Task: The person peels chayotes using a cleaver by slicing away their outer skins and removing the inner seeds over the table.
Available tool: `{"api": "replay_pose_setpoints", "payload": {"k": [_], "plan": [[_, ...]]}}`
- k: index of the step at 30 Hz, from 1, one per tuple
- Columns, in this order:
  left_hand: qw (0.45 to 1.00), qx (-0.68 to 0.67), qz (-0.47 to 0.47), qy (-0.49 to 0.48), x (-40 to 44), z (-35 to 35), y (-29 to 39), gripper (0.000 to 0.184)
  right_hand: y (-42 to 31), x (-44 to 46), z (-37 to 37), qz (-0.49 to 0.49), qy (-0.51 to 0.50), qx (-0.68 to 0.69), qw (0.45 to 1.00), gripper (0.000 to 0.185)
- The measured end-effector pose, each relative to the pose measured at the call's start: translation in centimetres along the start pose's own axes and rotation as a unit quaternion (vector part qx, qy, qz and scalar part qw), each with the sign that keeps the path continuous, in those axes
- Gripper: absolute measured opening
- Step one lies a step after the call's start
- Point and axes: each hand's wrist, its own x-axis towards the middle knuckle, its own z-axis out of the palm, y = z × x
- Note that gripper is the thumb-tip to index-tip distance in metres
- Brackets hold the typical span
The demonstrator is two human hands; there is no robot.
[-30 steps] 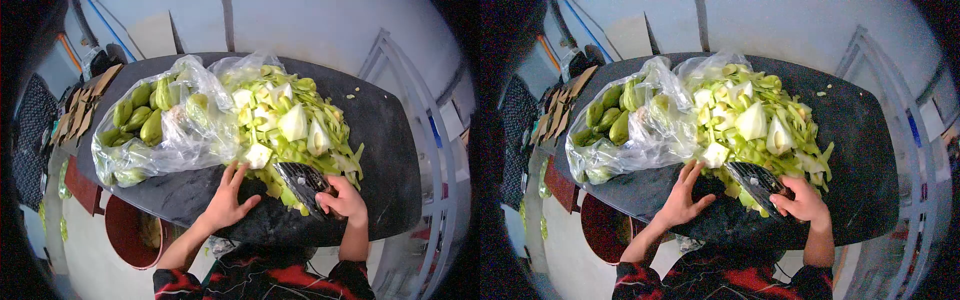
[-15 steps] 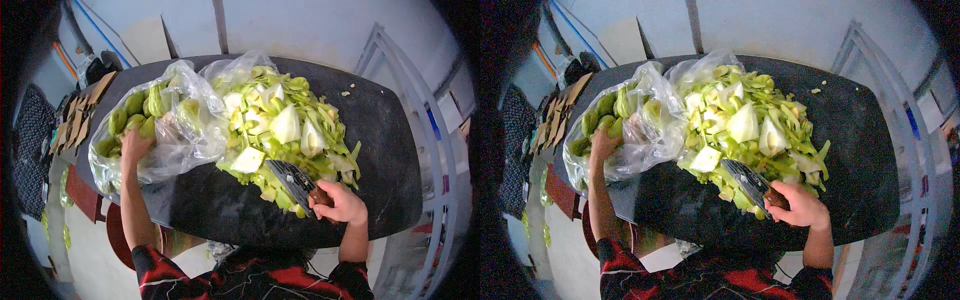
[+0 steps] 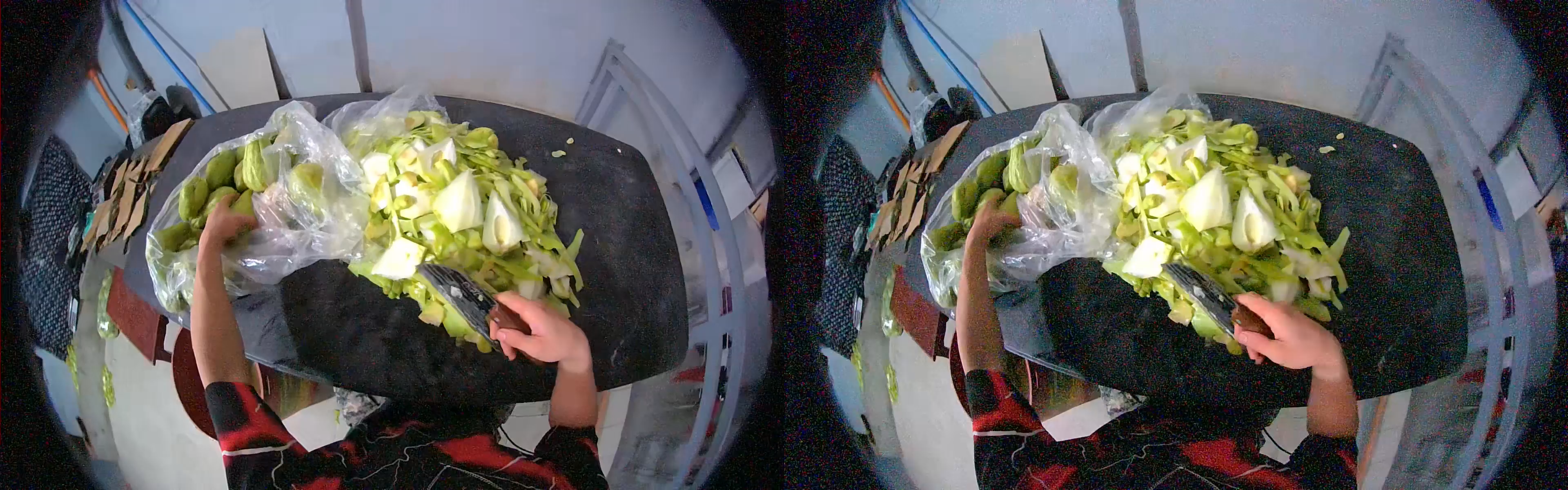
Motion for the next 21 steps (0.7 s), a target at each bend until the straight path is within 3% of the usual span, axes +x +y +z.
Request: {"api": "replay_pose_setpoints", "payload": {"k": [4, 6, 7, 9, 11, 13, 15, 17, 20, 21], "plan": [[0.988, -0.146, -0.031, -0.031, -0.8, -0.9, -0.4, 0.080, -0.1, -0.3, -0.1, -0.006, -0.004, -0.052, 0.999, 0.041], [0.923, -0.362, -0.098, -0.089, -1.2, -2.1, -0.5, 0.064, -0.1, -0.4, -0.2, -0.010, 0.001, -0.067, 0.998, 0.041], [0.924, -0.360, -0.094, -0.087, -2.5, -2.7, 0.7, 0.064, -0.1, -0.4, -0.3, -0.011, 0.007, -0.081, 0.997, 0.042], [0.824, -0.560, -0.014, -0.083, -5.3, -3.1, 2.5, 0.056, 0.7, -0.1, -0.3, -0.061, 0.029, -0.106, 0.992, 0.041], [0.804, -0.586, -0.044, -0.094, -5.7, -3.2, 3.0, 0.061, 0.8, 0.2, 0.1, -0.108, 0.050, -0.132, 0.984, 0.041], [0.707, -0.690, 0.048, -0.147, -8.1, -2.6, 6.8, 0.067, -0.4, 0.4, 1.1, -0.127, 0.129, -0.156, 0.971, 0.033], [0.705, -0.693, 0.065, -0.137, -8.4, -0.3, 8.7, 0.075, -2.8, 0.4, 2.0, -0.106, 0.164, -0.196, 0.961, 0.031], [0.781, -0.614, 0.105, -0.044, -10.4, 2.2, 12.7, 0.078, -3.6, 0.7, 2.6, -0.084, 0.206, -0.234, 0.946, 0.029], [0.796, -0.579, 0.174, -0.036, -14.3, 5.7, 18.2, 0.098, -2.2, 2.2, 2.2, -0.239, 0.343, -0.396, 0.817, 0.030], [0.827, -0.518, 0.214, -0.046, -14.4, 6.9, 18.5, 0.102, -2.4, 2.4, 1.9, -0.236, 0.350, -0.401, 0.813, 0.030]]}}
